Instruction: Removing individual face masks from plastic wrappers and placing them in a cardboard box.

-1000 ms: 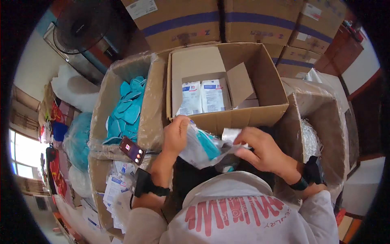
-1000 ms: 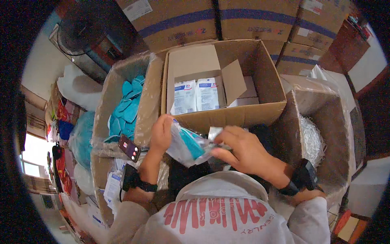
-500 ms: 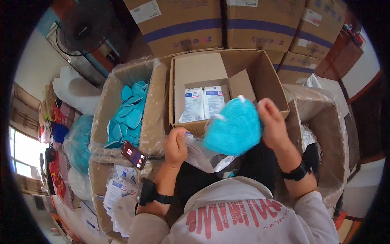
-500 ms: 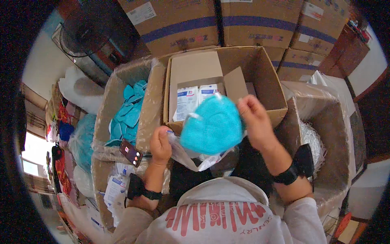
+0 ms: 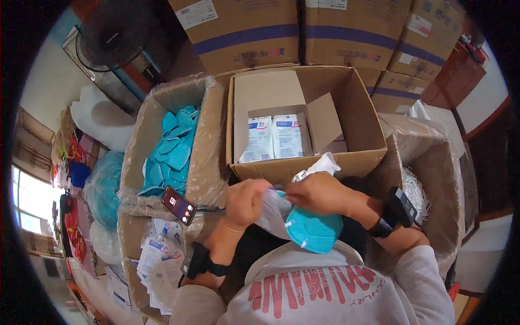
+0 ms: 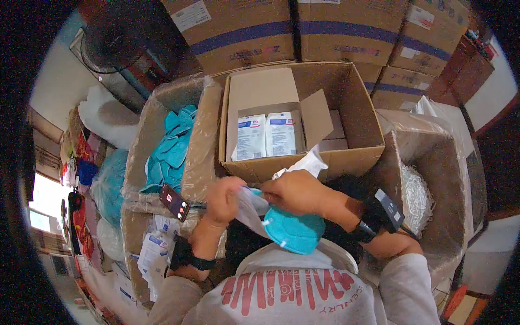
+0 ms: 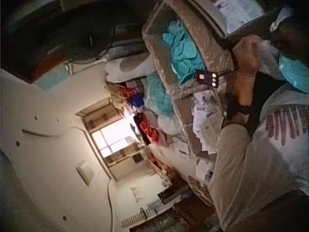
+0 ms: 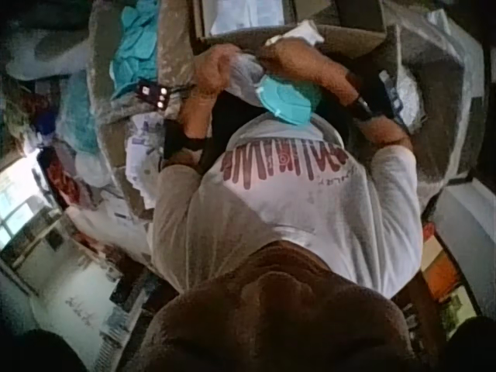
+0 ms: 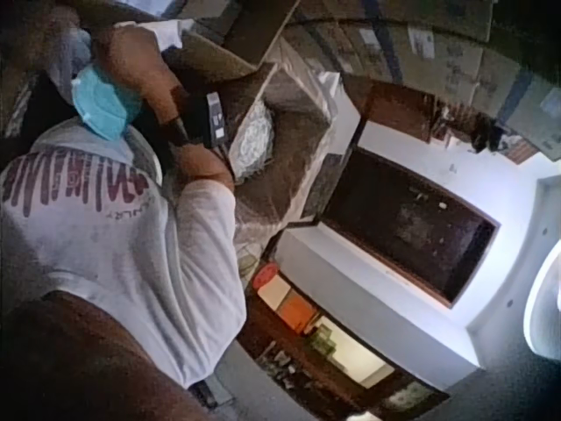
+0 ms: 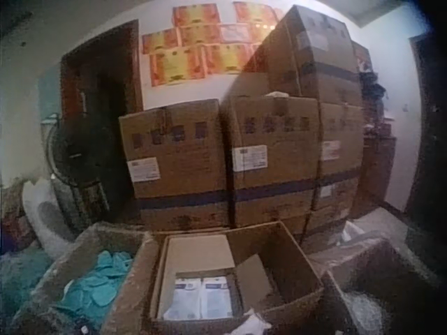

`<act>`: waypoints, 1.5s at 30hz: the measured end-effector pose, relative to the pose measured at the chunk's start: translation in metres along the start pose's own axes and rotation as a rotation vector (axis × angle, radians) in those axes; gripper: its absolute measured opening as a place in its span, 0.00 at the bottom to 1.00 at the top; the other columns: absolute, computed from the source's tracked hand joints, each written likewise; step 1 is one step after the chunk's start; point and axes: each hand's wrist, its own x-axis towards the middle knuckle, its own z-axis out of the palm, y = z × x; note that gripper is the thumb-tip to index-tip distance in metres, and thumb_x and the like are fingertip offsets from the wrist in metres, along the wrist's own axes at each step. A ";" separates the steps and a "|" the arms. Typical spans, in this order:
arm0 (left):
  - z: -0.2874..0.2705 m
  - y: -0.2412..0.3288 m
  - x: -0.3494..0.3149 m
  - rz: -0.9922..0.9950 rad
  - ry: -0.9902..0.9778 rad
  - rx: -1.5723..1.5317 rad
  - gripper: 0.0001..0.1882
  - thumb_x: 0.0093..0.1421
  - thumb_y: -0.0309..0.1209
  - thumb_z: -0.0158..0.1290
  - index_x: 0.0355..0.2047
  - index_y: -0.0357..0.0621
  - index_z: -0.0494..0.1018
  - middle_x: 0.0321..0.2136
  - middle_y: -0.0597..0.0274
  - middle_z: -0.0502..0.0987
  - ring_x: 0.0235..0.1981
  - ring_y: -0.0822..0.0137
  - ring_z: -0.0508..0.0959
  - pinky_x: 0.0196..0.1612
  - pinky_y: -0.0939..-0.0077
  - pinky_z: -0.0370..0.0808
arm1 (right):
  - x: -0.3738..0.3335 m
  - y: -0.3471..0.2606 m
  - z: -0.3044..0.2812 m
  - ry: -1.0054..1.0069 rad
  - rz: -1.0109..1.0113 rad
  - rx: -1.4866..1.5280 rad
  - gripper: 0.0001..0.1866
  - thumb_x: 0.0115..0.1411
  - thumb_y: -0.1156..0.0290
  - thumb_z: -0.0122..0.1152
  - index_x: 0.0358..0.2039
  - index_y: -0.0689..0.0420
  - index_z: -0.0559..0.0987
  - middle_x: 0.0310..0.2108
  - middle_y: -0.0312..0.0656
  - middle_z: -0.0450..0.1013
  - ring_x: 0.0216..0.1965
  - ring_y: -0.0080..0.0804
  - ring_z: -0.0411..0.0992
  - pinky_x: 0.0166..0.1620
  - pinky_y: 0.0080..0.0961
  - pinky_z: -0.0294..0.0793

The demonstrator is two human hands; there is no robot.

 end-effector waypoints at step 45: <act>-0.029 -0.008 -0.028 -0.692 -0.297 -0.800 0.24 0.61 0.43 0.40 0.42 0.31 0.68 0.42 0.50 0.71 0.42 0.61 0.73 0.45 0.70 0.68 | -0.049 0.051 -0.004 0.597 0.441 1.097 0.11 0.59 0.64 0.49 0.30 0.58 0.73 0.23 0.26 0.66 0.25 0.12 0.63 0.29 0.11 0.64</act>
